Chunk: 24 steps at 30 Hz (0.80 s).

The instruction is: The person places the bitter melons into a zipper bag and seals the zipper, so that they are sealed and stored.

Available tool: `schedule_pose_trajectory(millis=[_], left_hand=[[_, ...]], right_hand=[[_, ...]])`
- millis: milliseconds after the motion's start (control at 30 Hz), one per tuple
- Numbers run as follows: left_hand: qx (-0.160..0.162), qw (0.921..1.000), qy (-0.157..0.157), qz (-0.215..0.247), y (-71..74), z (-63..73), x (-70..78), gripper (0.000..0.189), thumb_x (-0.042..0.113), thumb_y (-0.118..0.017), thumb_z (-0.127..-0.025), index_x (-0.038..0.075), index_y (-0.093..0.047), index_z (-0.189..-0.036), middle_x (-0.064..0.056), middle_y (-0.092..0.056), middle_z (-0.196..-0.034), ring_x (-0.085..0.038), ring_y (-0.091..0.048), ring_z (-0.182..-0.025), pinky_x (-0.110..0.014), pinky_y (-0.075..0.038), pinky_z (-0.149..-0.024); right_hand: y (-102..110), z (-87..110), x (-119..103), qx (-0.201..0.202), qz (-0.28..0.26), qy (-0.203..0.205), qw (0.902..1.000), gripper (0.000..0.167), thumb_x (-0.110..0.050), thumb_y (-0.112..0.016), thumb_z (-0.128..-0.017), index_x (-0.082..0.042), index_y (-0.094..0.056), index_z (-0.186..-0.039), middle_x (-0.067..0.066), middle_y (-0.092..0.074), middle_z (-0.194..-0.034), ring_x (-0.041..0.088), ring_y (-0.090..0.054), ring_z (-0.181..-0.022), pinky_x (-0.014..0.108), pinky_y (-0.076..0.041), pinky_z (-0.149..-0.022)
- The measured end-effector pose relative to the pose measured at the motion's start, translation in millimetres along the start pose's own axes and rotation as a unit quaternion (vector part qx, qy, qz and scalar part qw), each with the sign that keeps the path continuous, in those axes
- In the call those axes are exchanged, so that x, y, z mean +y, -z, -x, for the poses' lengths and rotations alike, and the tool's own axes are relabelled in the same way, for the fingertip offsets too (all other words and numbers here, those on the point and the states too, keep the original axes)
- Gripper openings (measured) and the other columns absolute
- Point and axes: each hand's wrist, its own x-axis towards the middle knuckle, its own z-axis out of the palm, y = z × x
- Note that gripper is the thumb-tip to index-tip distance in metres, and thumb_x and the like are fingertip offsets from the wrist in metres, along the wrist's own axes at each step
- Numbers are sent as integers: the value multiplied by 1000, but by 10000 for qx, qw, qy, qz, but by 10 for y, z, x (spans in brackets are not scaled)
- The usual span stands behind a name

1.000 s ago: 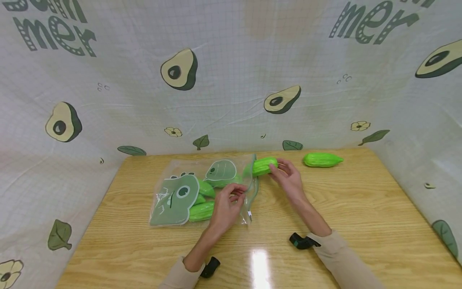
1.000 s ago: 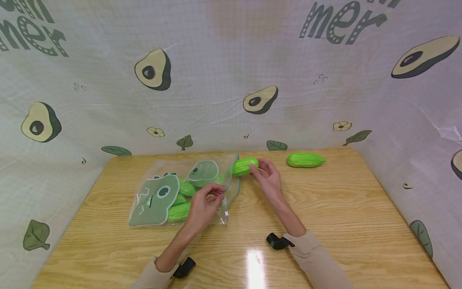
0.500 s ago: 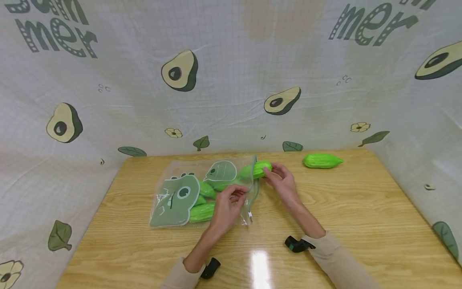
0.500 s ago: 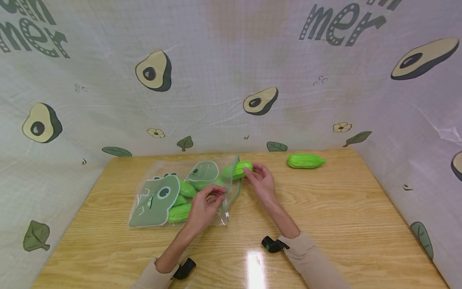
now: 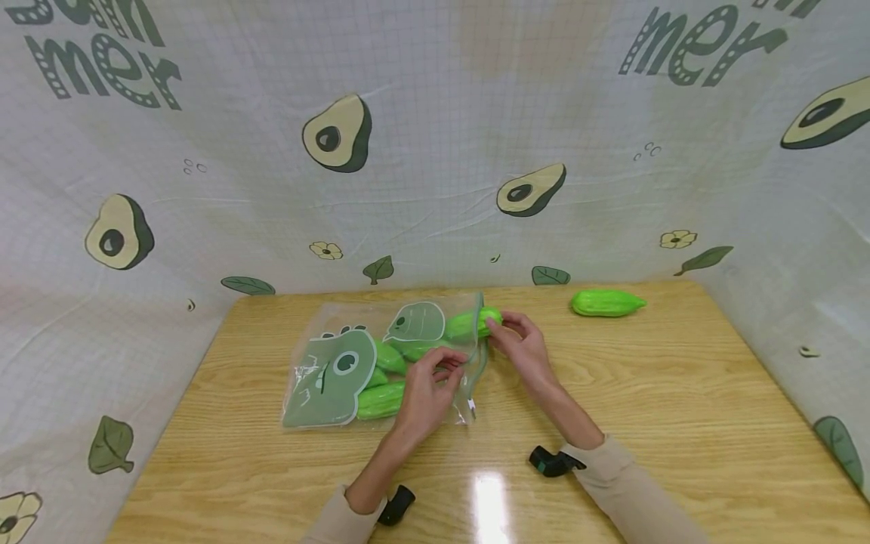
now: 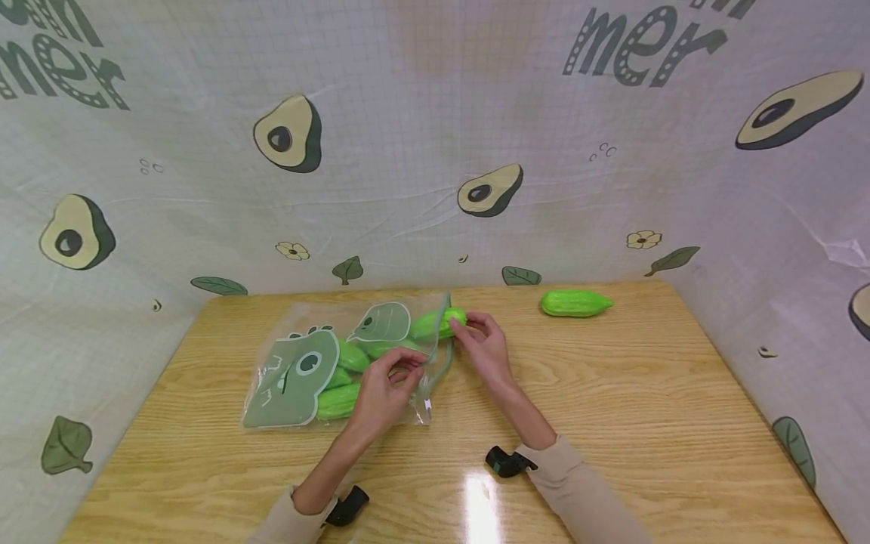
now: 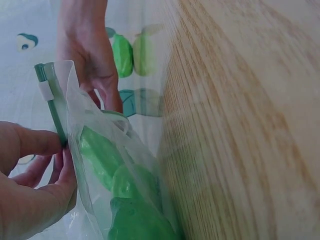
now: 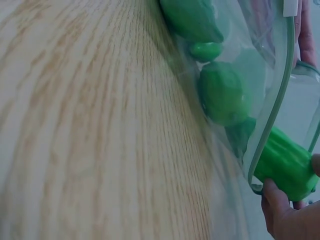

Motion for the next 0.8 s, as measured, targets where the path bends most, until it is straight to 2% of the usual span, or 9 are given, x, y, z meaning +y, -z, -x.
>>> schedule_pose_trajectory(millis=[600, 800], left_hand=[[-18, 10000, 15, 44, 4, -2, 0, 15, -9, -67, -94, 1, -72, -104, -13, -69, -104, -28, -67, -97, -37, -60, -87], [2, 10000, -19, 60, 2, -2, 2, 15, -9, -67, -93, 1, -72, -104, -13, -69, -103, -28, -67, -96, -38, -61, -86]], right_hand=[[-74, -15, 47, 5, 181, -98, 9998, 49, -17, -70, -99, 6, -49, -138, 20, -52, -134, 11, -63, -104, 26, -56, -95], [-89, -3, 52, -71, 282, 17, 9996, 49, -17, -69, -100, 3, -49, -139, 21, -52, -136, 16, -62, -109, 29, -56, -96]])
